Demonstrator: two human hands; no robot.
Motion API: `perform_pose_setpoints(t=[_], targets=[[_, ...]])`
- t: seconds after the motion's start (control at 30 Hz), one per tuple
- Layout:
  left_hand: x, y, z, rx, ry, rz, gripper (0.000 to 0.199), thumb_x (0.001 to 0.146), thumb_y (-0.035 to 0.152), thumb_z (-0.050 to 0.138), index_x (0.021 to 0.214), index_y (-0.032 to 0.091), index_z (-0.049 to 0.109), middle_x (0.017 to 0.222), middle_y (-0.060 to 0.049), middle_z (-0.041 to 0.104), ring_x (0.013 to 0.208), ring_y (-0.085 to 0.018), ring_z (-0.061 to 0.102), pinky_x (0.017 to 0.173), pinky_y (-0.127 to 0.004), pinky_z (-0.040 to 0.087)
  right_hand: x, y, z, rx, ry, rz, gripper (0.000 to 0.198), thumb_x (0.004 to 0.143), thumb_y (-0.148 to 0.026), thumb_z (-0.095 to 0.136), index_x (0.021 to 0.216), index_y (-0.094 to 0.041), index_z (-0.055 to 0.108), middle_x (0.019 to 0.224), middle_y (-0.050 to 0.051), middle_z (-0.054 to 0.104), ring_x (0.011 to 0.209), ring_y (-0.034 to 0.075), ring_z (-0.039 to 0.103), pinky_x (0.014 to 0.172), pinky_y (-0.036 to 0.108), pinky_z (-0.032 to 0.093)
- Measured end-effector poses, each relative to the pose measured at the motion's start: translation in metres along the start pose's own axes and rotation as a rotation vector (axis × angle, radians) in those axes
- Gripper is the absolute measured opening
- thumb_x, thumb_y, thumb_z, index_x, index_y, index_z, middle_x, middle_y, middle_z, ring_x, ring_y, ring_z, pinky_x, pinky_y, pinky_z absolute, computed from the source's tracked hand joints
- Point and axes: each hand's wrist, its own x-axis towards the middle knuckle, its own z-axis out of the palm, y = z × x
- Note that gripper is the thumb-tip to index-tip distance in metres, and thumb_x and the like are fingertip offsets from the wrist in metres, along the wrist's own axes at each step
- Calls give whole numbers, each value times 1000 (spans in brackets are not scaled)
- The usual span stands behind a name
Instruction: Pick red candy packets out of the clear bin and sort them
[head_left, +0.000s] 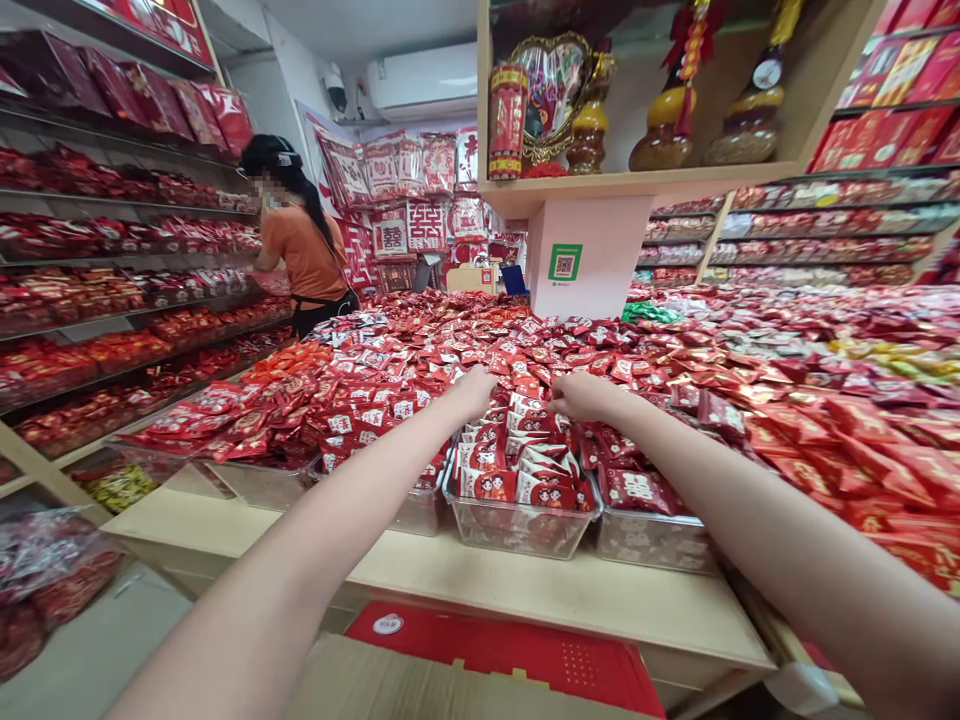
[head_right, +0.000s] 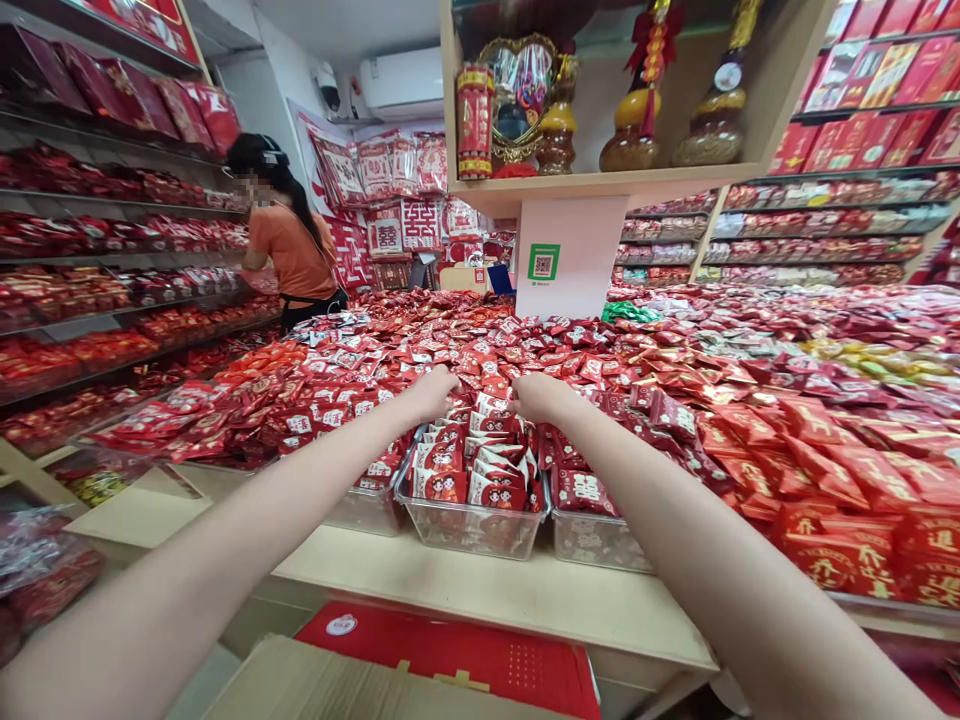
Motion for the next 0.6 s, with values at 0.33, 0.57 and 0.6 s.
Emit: perform_pose_setpoints(t=[0.33, 0.57, 0.6], targets=[[7, -8, 2, -59, 54, -166, 35, 69, 8, 48, 103, 12, 52, 99, -13, 56, 89, -20, 54, 73, -28, 43, -68, -1, -2, 143, 133, -39, 27, 79, -37, 42, 86, -19, 61, 79, 6, 67, 73, 19, 60, 62, 25, 40], [19, -6, 7, -122, 7, -93, 17, 70, 12, 52, 84, 15, 59, 84, -4, 61, 81, -16, 55, 72, -31, 44, -128, 6, 9, 403, 153, -17, 28, 80, -40, 41, 92, -23, 60, 86, 4, 67, 76, 20, 61, 68, 28, 44], [20, -4, 9, -135, 3, -66, 17, 70, 12, 52, 84, 15, 59, 84, -3, 61, 80, -15, 55, 72, -31, 44, -135, 6, 11, 433, 145, -16, 28, 81, -41, 41, 93, -23, 59, 87, 4, 67, 77, 20, 61, 69, 29, 45]])
